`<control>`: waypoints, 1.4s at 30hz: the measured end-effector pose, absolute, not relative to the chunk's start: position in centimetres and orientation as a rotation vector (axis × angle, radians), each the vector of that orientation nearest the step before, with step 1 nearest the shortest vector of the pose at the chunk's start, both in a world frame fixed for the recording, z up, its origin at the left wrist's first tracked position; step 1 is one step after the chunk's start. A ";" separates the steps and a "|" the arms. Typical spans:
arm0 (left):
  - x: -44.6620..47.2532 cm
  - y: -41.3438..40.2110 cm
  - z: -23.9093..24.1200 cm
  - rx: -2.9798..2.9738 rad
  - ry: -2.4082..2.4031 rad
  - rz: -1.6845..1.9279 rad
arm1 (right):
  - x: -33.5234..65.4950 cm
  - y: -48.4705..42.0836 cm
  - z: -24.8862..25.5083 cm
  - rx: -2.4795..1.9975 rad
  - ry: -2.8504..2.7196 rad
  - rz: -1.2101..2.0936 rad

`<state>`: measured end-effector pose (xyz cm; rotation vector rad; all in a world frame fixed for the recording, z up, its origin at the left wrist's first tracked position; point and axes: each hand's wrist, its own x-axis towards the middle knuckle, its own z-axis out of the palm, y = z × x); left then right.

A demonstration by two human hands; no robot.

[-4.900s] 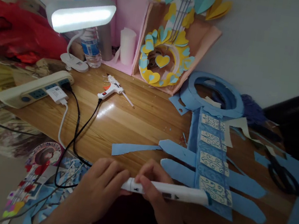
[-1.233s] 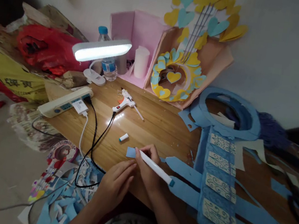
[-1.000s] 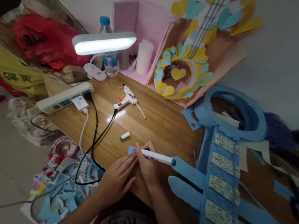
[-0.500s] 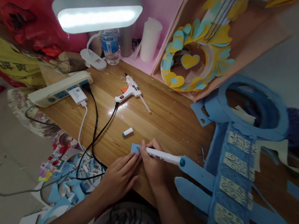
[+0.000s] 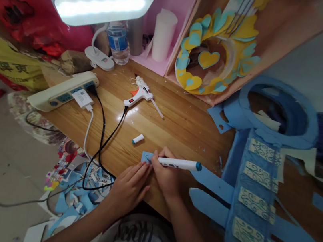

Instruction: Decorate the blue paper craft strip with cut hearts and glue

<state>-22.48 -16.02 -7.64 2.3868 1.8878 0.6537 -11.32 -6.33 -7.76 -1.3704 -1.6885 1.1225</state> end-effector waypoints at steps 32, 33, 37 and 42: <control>-22.4 -15.9 -7.6 2.418 1.902 0.632 | -10.7 -6.3 -7.8 -1.462 -1.760 0.970; -22.4 -15.9 -7.6 2.415 1.903 0.629 | -10.7 -6.3 -7.9 -1.453 -1.761 0.981; -22.4 -15.8 -7.6 2.415 1.906 0.648 | -10.8 -6.2 -7.7 -1.411 -1.752 1.037; -22.4 -16.0 -8.0 2.408 1.888 0.675 | -10.8 -6.2 -7.3 -1.391 -1.715 1.087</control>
